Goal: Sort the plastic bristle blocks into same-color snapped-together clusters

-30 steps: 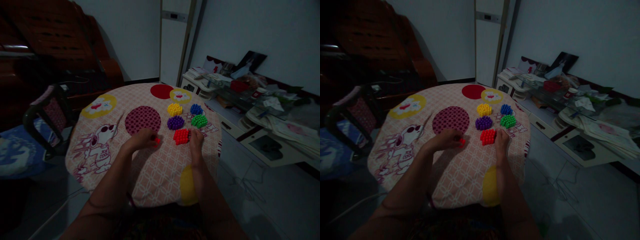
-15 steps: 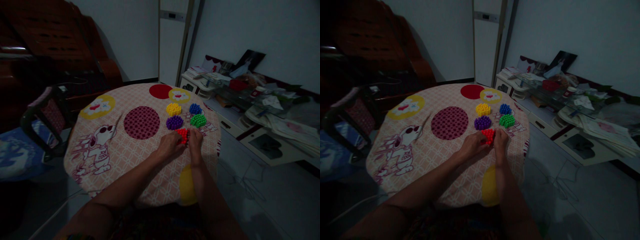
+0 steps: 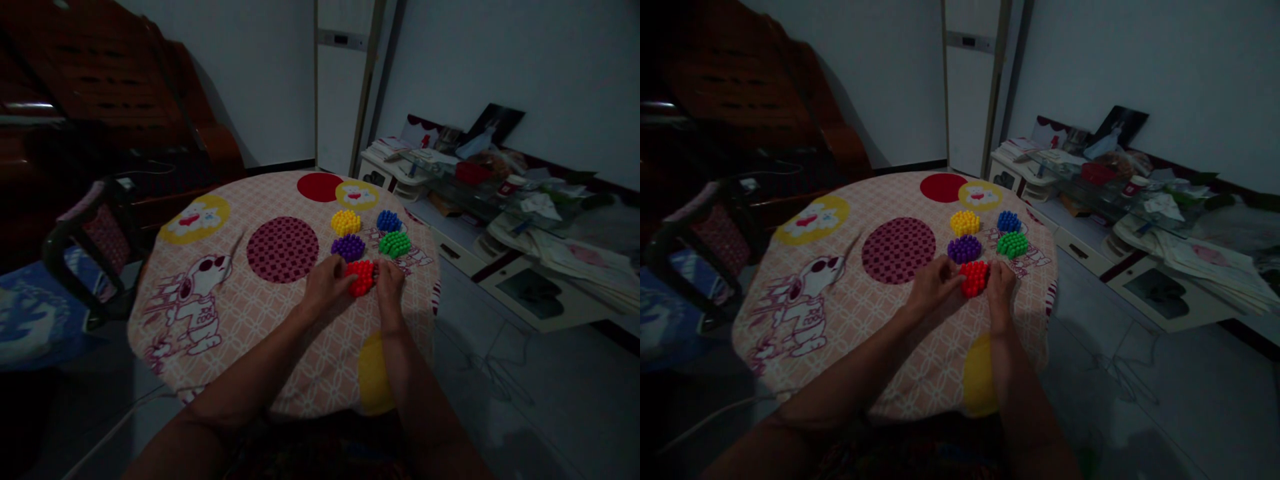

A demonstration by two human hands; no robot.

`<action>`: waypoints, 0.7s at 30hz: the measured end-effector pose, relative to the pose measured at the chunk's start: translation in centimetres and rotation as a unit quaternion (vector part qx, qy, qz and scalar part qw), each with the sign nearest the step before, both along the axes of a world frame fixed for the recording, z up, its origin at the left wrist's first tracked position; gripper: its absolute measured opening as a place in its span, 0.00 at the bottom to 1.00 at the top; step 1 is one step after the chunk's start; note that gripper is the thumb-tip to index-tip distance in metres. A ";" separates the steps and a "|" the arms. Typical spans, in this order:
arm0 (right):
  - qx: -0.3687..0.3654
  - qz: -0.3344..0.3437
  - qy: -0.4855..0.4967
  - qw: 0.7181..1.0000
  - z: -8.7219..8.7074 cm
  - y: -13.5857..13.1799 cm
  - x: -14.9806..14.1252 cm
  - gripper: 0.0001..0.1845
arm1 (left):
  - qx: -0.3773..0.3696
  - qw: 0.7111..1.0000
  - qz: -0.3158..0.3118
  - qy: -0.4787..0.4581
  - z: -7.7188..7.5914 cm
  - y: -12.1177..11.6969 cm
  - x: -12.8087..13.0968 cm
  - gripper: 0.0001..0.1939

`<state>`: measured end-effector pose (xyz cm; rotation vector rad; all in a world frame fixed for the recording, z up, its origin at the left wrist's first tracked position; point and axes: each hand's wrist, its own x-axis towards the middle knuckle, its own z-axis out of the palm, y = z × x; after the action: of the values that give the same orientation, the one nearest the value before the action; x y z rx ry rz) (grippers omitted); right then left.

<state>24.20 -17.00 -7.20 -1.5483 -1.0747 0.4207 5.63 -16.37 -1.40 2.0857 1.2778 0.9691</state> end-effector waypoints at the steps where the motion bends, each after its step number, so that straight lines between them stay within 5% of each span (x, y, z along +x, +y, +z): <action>1: 0.002 -0.018 0.008 1.000 0.1 0.0 -0.1 0.20 | -0.001 0.999 0.019 -0.027 0.0 0.6 -0.8 0.09; 12: 0.018 -0.027 0.035 0.999 0.5 -0.4 -1.0 0.20 | -0.081 0.980 0.129 -0.126 -3.7 4.6 -5.8 0.09; 21: 0.020 -0.093 0.048 0.994 0.2 0.0 0.1 0.23 | -0.063 0.984 0.120 -0.119 -3.5 3.8 -5.1 0.11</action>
<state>24.28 -17.03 -6.98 -1.5604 -0.8509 0.3391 0.48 -12.54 -4.90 1.6910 1.4443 1.1689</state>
